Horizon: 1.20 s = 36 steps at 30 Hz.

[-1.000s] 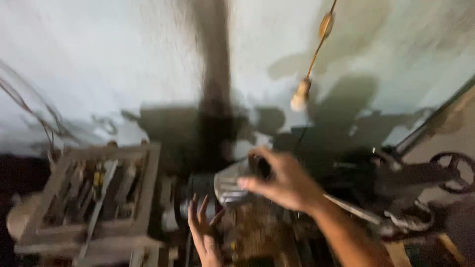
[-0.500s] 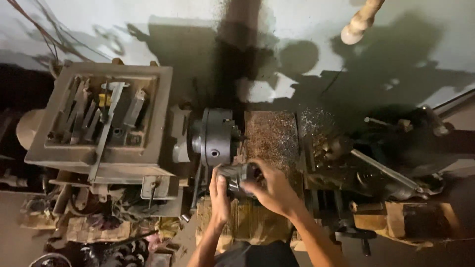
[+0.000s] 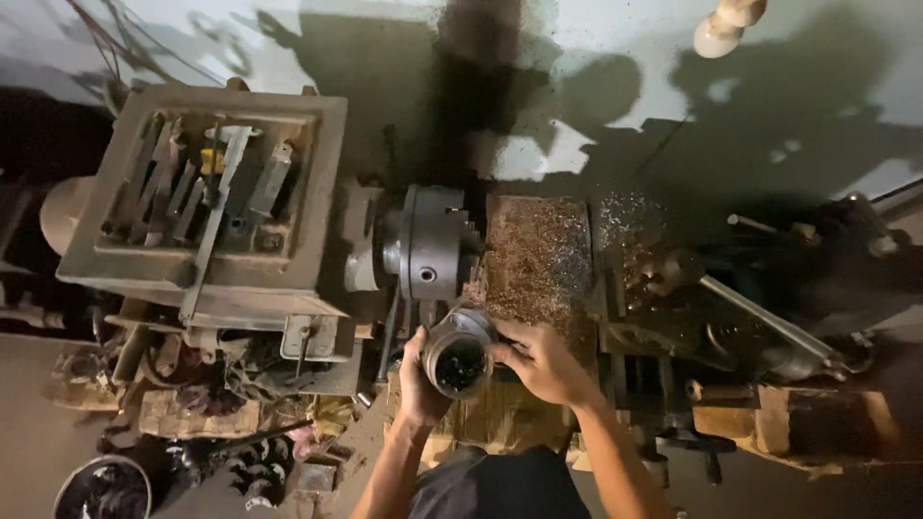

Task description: Assembling motorcycle clutch components and navigating a workshop environment

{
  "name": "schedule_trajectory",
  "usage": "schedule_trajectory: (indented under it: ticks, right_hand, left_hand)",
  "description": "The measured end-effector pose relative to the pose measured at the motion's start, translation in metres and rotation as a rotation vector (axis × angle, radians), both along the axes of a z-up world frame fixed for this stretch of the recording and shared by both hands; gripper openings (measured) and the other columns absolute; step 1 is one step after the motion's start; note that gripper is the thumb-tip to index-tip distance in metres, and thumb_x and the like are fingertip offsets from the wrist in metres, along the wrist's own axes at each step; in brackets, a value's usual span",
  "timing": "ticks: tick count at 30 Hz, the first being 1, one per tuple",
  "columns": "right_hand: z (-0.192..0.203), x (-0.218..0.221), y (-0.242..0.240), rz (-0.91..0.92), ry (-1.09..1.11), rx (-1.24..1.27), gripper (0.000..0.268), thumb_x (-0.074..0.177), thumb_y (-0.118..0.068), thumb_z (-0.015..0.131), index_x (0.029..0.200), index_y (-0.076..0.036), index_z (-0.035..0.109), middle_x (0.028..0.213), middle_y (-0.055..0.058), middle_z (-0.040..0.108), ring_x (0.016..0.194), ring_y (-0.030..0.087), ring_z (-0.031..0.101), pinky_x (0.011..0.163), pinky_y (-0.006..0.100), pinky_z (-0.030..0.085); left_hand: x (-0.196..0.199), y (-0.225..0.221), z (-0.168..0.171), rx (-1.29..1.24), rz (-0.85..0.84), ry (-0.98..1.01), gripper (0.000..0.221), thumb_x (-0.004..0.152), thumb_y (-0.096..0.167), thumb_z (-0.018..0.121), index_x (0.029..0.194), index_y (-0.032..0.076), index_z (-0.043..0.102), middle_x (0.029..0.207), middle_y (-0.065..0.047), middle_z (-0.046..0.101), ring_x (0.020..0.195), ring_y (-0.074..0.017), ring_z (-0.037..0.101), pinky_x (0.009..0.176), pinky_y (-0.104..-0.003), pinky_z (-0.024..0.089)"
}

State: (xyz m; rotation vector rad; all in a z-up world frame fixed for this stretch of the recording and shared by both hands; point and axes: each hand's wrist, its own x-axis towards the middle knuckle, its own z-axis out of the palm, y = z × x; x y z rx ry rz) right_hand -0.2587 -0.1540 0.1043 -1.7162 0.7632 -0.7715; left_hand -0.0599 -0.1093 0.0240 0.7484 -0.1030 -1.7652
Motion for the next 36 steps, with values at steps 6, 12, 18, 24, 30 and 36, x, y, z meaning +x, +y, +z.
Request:
schedule_trajectory:
  ticks: [6, 12, 18, 24, 30, 36]
  right_hand:
    - [0.022, 0.041, 0.023, -0.853, 0.059, 0.442, 0.039, 0.097, -0.035, 0.069, 0.113, -0.001, 0.08, 0.11, 0.024, 0.077, 0.112, 0.036, 0.07, 0.094, 0.053, 0.053]
    - [0.044, 0.067, 0.033, -0.682, -0.004, 0.929, 0.059, 0.102, -0.041, 0.066, 0.055, -0.015, 0.043, 0.051, -0.002, 0.027, 0.044, 0.013, 0.022, 0.051, 0.035, 0.028]
    - [-0.003, 0.071, 0.046, -0.724, -0.408, 1.114, 0.032, 0.08, -0.02, 0.08, 0.102, 0.0, 0.07, 0.087, 0.018, 0.055, 0.073, 0.031, 0.058, 0.06, 0.04, 0.048]
    - [-0.02, 0.083, 0.042, -0.545, -0.335, 0.938, 0.037, 0.092, -0.004, 0.069, 0.125, 0.009, 0.057, 0.093, 0.032, 0.065, 0.059, 0.04, 0.067, 0.037, 0.043, 0.053]
    - [0.002, 0.083, 0.044, -0.612, -0.337, 1.085, 0.015, 0.081, -0.003, 0.07, 0.091, 0.008, 0.069, 0.075, 0.024, 0.063, 0.047, 0.029, 0.063, 0.035, 0.033, 0.051]
    - [0.048, 0.087, 0.035, -0.623, -0.43, 1.188, 0.025, 0.081, -0.018, 0.084, 0.087, 0.0, 0.069, 0.071, 0.015, 0.063, 0.044, 0.017, 0.059, 0.037, 0.024, 0.05]
  left_hand:
    - [-0.005, 0.005, 0.066, -0.164, 0.298, -0.519, 0.063, 0.095, 0.046, 0.051, 0.134, -0.002, 0.065, 0.124, -0.023, 0.07, 0.116, -0.0287, 0.062, 0.105, -0.05, 0.049]
    - [0.013, 0.001, 0.022, -0.527, 0.182, -1.19, 0.069, 0.086, 0.049, 0.058, 0.136, 0.001, 0.064, 0.12, -0.024, 0.072, 0.116, -0.0409, 0.069, 0.097, -0.052, 0.052]
    - [0.018, 0.003, 0.01, -0.427, 0.214, -1.053, 0.062, 0.09, 0.042, 0.055, 0.137, 0.003, 0.065, 0.109, -0.023, 0.073, 0.101, -0.0314, 0.069, 0.088, -0.051, 0.056]
    - [0.016, 0.006, 0.006, -0.468, 0.167, -1.059, 0.064, 0.091, 0.048, 0.056, 0.138, 0.004, 0.064, 0.113, -0.023, 0.072, 0.102, -0.0328, 0.071, 0.087, -0.053, 0.056]
    - [0.032, 0.009, 0.005, -0.326, 0.202, -1.031, 0.056, 0.095, 0.036, 0.051, 0.134, -0.002, 0.065, 0.129, -0.026, 0.067, 0.125, -0.0378, 0.061, 0.109, -0.054, 0.043]
    - [0.031, 0.007, 0.011, -0.299, 0.294, -0.919, 0.055, 0.097, 0.039, 0.051, 0.129, -0.003, 0.067, 0.129, -0.024, 0.067, 0.126, -0.0319, 0.058, 0.113, -0.052, 0.04]
